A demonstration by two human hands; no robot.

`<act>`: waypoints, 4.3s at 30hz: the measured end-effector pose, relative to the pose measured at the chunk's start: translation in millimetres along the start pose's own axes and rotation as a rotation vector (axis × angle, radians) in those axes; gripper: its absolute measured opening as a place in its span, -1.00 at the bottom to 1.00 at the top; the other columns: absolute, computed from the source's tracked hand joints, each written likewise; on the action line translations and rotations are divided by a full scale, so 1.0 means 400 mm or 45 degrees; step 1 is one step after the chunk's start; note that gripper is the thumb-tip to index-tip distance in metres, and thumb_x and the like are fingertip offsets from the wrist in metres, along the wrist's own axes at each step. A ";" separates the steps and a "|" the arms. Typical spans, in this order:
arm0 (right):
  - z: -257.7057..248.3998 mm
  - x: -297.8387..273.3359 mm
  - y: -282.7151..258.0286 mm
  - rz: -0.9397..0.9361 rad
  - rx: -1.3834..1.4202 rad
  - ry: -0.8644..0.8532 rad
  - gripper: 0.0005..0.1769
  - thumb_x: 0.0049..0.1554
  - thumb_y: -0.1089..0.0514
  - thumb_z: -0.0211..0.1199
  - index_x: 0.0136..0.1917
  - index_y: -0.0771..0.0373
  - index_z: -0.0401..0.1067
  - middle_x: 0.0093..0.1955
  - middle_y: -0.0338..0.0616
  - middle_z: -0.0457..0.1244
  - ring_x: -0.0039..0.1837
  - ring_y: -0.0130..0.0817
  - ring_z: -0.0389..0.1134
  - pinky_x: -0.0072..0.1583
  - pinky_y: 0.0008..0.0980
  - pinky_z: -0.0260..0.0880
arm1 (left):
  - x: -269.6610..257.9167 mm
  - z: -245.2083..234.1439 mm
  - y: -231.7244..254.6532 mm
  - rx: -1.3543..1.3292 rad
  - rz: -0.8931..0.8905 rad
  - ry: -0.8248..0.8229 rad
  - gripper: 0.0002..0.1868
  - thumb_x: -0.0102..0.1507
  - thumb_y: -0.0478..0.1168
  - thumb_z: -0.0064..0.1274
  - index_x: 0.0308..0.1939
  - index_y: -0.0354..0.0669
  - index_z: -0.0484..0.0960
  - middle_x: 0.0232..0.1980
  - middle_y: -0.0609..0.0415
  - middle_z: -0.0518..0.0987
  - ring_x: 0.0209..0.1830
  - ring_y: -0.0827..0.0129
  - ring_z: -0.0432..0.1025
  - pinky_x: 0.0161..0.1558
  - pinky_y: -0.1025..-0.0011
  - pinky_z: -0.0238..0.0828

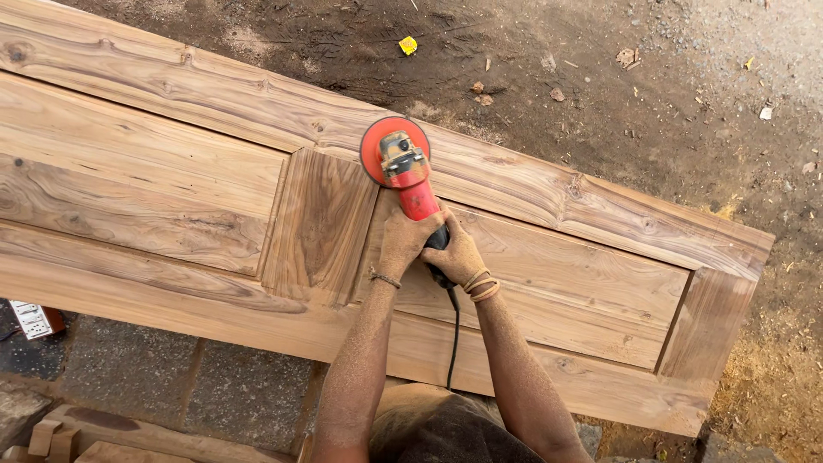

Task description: The person uses a red orbital sander to smooth the surface of a large wooden door panel. The person moves the sander across the flat surfaces and along the raised edges of the panel's design.

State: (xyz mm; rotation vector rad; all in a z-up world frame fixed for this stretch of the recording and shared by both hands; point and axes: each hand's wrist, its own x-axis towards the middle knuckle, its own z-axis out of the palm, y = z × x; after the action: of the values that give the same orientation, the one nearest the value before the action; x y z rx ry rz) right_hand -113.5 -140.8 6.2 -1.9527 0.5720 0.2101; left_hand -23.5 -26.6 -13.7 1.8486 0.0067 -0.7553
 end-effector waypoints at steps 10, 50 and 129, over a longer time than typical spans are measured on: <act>-0.212 -0.107 0.083 0.158 -0.060 0.211 0.10 -0.16 -0.05 0.50 0.57 0.08 0.10 0.11 0.06 0.41 0.14 -0.14 0.47 0.14 -0.20 0.46 | -0.014 0.277 0.042 0.084 0.098 -0.199 -0.07 -0.08 0.31 0.35 0.10 -0.37 0.54 -0.01 -0.21 0.66 0.02 0.06 0.61 0.04 0.23 0.54; -0.897 -0.536 0.712 0.455 0.507 0.566 0.12 -0.13 0.12 0.43 0.64 0.10 0.03 0.19 -0.06 0.32 0.10 -0.31 0.38 0.09 -0.27 0.49 | -0.252 1.318 0.111 0.456 0.224 -0.662 -0.01 -0.03 0.37 0.26 0.08 -0.51 0.49 -0.02 -0.33 0.63 0.00 -0.06 0.61 0.02 0.23 0.57; -0.849 -0.431 0.686 0.259 0.057 0.332 0.09 -0.15 -0.06 0.49 0.57 0.06 0.10 0.13 0.19 0.41 0.23 0.04 0.46 0.20 -0.14 0.45 | -0.260 1.139 0.158 0.180 0.166 -0.291 -0.28 0.01 0.18 0.34 0.06 -0.27 0.60 -0.02 -0.17 0.70 0.01 0.07 0.63 0.01 0.21 0.55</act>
State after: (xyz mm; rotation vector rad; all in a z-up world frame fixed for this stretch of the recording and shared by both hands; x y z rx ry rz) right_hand -431.4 -486.3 2.1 -1.8911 0.9400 0.0682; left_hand -308.5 -402.3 -4.9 1.8652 -0.3187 -0.8889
